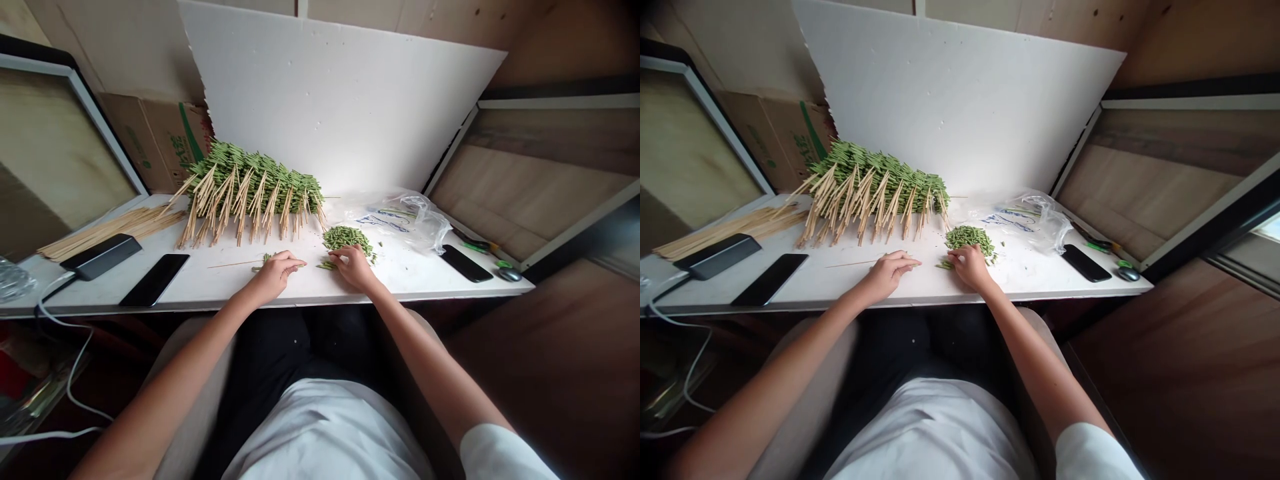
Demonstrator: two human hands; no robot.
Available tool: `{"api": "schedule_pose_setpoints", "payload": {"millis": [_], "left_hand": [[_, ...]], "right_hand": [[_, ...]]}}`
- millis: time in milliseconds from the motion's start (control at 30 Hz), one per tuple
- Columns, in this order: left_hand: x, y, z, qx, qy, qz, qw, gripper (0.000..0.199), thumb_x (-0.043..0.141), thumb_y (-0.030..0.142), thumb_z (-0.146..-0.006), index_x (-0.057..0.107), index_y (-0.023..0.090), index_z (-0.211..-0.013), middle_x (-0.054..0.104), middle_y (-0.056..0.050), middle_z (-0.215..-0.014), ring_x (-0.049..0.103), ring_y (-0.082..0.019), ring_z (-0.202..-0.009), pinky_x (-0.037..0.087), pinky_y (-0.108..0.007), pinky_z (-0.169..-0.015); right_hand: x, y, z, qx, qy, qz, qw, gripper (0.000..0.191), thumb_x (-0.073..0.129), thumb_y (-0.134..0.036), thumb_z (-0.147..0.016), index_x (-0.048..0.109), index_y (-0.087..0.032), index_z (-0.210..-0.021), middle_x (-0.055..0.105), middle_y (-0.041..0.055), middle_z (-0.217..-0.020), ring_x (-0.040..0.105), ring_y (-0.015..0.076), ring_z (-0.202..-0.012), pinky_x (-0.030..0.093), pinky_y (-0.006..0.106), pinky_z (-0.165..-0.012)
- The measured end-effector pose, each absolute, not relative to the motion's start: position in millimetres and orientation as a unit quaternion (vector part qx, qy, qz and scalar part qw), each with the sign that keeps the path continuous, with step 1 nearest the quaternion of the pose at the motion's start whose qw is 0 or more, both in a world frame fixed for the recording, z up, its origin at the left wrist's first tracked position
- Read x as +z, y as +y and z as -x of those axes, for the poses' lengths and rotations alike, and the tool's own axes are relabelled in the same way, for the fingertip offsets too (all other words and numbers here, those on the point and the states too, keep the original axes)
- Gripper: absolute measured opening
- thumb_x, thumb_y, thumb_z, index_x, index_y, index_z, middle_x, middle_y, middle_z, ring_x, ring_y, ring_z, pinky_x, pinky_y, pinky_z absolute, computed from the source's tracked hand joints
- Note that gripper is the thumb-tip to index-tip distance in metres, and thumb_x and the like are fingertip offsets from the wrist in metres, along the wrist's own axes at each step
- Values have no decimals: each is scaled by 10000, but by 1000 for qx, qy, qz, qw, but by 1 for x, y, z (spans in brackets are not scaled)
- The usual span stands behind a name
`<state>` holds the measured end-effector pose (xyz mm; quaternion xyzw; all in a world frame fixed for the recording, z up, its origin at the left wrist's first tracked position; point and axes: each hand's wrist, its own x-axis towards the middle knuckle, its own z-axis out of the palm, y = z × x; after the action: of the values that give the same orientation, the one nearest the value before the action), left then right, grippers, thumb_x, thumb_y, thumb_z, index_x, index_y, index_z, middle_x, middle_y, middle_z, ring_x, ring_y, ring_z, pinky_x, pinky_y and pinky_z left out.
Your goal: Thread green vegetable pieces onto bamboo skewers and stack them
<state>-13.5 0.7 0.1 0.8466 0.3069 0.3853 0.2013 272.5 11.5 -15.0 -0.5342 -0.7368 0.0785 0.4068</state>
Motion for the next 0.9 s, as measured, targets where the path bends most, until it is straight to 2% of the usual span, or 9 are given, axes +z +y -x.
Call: {"api": "schedule_pose_setpoints", "payload": {"millis": [100,200,333,467,533,567,633,733,900], "left_hand": [[-2,-1,13,369,304,-857,193,356,489,150,-1041,791,191,-1224,707,-92,-1055,701,-200,-960,570,-336,-895],[-2,-2,14,355,310,-861,189,364,473,171,-1052,776,199,-1251,694,-95,-1099,694,-209,-997,573,-360,-929],[-2,-2,14,358,316,-860,180,337,499,186,-1047,777,203,-1237,690,-99,-1130,696,-213,-1004,578,-381,-950],[-2,-2,9,399,313,-841,190,299,600,192,-1012,742,188,-1275,726,-91,-1053,714,-211,-942,595,-382,-923],[-2,-3,6,423,309,-827,205,348,656,209,-994,700,182,-1338,741,-77,-993,721,-202,-899,608,-363,-884],[-2,-4,5,432,305,-822,212,370,675,220,-990,685,182,-1357,746,-71,-976,724,-198,-892,612,-352,-869],[0,-6,4,443,301,-816,217,380,700,238,-987,679,182,-1362,754,-65,-964,729,-193,-891,613,-333,-849],[3,-8,5,447,306,-817,197,326,746,263,-972,726,174,-1285,760,-72,-958,718,-185,-848,601,-315,-814],[6,-7,7,440,312,-828,154,154,743,311,-986,815,184,-1036,775,-96,-970,723,-203,-843,587,-324,-799]], "right_hand": [[-23,12,-269,57,-746,520,413,429,671,-586,-985,824,-210,-846,768,107,-827,627,262,-883,503,431,-959],[-21,12,-273,69,-741,522,417,528,542,-611,-1048,800,-217,-809,753,104,-780,630,282,-923,504,416,-932],[-10,10,-278,78,-730,542,408,631,399,-652,-1083,818,-216,-905,799,122,-905,619,334,-1041,482,466,-958],[3,-5,-257,126,-735,507,433,578,475,-667,-1057,830,-221,-955,811,114,-1027,627,323,-1094,519,435,-894],[8,-16,-238,183,-760,455,426,498,573,-655,-1022,828,-233,-1090,809,105,-1081,644,302,-1089,543,390,-800],[9,-22,-229,199,-772,430,423,461,638,-640,-995,820,-243,-1143,810,99,-1087,656,289,-1074,547,381,-788],[10,-30,-215,198,-782,401,434,382,674,-594,-993,827,-268,-1121,818,81,-1040,665,266,-1006,543,375,-771],[9,-33,-209,179,-769,395,470,310,680,-540,-1007,831,-274,-1056,821,76,-995,657,264,-970,534,383,-755],[10,-30,-218,164,-755,394,499,298,688,-537,-1001,821,-282,-1079,808,89,-1003,650,276,-982,546,406,-768]]}}
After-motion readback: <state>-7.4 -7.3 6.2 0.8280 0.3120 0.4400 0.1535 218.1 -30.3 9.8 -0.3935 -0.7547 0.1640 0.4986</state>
